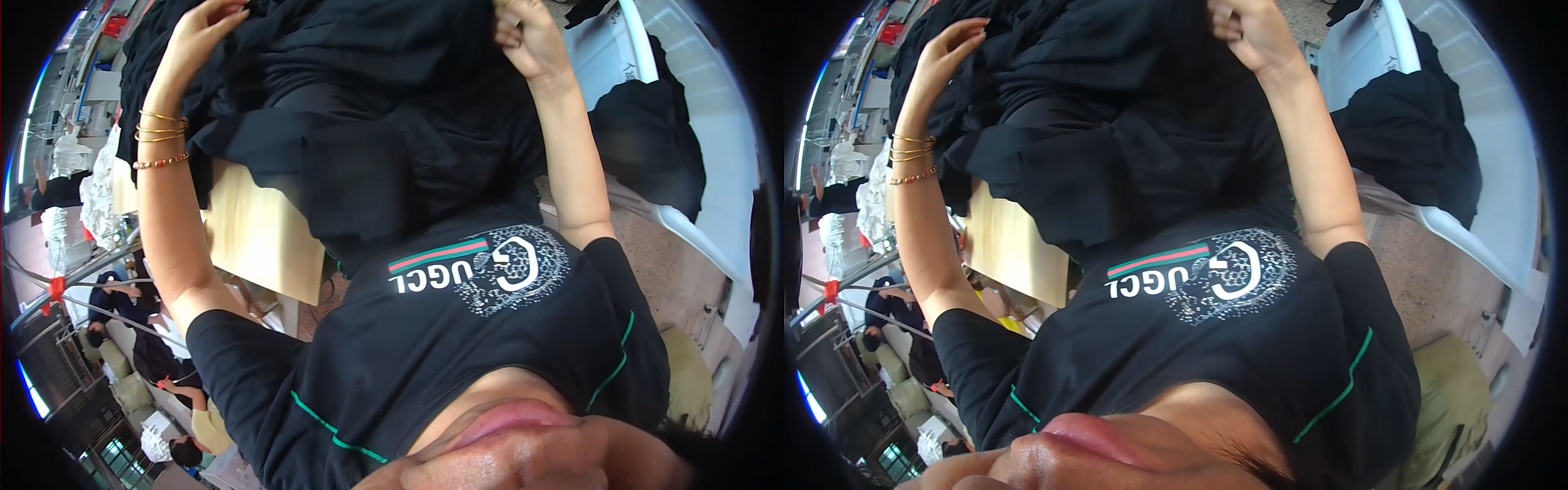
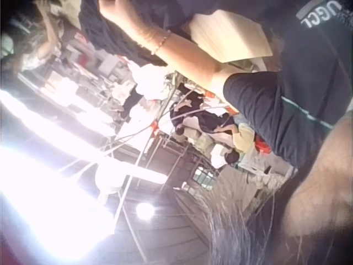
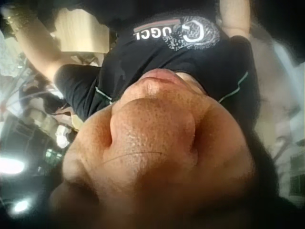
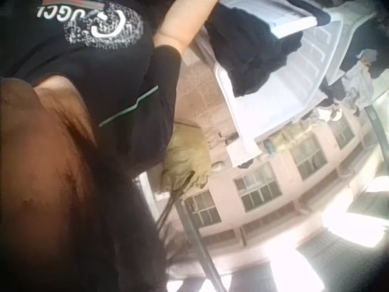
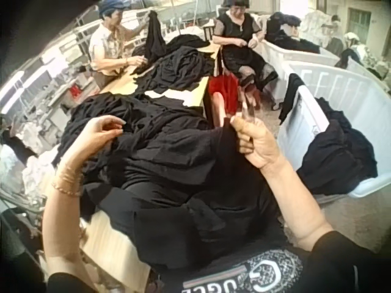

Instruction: Trimming excess threads from black garments using a pair of snips.

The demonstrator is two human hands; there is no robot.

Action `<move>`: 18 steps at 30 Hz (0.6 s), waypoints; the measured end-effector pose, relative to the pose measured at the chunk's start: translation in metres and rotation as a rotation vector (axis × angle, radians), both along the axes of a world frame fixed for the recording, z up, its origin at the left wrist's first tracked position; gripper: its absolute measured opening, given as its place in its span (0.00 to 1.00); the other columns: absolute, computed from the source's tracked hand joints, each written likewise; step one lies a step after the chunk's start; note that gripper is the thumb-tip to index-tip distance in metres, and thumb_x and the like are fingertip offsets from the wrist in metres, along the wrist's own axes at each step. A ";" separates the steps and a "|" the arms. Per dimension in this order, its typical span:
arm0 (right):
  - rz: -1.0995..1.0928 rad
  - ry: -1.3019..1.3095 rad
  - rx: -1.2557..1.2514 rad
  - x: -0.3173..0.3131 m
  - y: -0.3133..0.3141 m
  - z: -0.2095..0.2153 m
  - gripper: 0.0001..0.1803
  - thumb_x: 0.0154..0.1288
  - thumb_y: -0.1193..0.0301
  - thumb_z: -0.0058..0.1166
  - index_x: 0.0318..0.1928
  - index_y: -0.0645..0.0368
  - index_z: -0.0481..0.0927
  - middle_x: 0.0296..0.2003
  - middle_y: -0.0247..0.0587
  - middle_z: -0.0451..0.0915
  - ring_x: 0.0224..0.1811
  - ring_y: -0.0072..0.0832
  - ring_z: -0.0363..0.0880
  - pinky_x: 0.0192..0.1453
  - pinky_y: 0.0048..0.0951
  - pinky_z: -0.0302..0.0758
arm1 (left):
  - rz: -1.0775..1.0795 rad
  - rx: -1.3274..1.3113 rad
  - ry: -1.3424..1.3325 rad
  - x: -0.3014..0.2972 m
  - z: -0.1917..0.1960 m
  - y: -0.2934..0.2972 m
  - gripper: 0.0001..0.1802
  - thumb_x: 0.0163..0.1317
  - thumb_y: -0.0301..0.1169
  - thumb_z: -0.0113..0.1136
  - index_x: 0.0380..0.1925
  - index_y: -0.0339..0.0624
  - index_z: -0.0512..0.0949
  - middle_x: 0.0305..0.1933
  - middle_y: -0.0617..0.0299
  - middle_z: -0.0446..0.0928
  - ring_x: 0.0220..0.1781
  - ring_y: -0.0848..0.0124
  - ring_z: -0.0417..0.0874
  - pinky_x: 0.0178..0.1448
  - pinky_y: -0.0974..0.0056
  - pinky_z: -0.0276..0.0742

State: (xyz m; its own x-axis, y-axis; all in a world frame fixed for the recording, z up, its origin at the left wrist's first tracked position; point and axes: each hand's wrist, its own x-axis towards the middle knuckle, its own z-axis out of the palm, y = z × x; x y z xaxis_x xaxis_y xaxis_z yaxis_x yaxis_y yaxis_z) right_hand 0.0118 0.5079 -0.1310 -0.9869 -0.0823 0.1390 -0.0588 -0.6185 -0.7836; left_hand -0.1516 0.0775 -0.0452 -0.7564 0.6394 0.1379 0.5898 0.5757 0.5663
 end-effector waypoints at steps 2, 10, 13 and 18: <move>-0.176 -0.094 -0.245 -0.002 -0.021 0.056 0.07 0.75 0.61 0.61 0.46 0.47 0.84 0.16 0.15 0.65 0.10 0.09 0.53 0.13 0.14 0.49 | -0.111 0.131 0.059 0.044 0.020 0.038 0.16 0.74 0.31 0.62 0.58 0.38 0.82 0.48 0.64 0.85 0.49 0.78 0.85 0.55 0.73 0.79; -0.356 0.186 -0.219 -0.026 0.003 0.126 0.23 0.77 0.59 0.50 0.20 0.43 0.67 0.09 0.23 0.56 0.08 0.18 0.49 0.13 0.20 0.46 | 0.025 0.569 -0.126 0.165 0.061 0.147 0.12 0.72 0.30 0.63 0.51 0.36 0.82 0.37 0.67 0.81 0.36 0.80 0.81 0.39 0.73 0.76; -0.097 0.001 -0.571 -0.008 -0.016 0.173 0.23 0.79 0.60 0.48 0.21 0.44 0.67 0.10 0.23 0.59 0.09 0.17 0.50 0.14 0.20 0.49 | -0.059 0.394 -0.061 0.200 0.058 0.162 0.15 0.71 0.34 0.66 0.51 0.35 0.83 0.35 0.67 0.82 0.32 0.82 0.82 0.33 0.77 0.74; -0.171 0.476 -0.267 -0.003 -0.047 0.189 0.21 0.79 0.63 0.49 0.23 0.46 0.69 0.12 0.23 0.60 0.12 0.17 0.52 0.18 0.19 0.53 | -0.013 0.209 0.270 0.186 0.017 0.204 0.37 0.64 0.50 0.72 0.55 0.25 0.75 0.47 0.41 0.83 0.42 0.57 0.90 0.47 0.59 0.85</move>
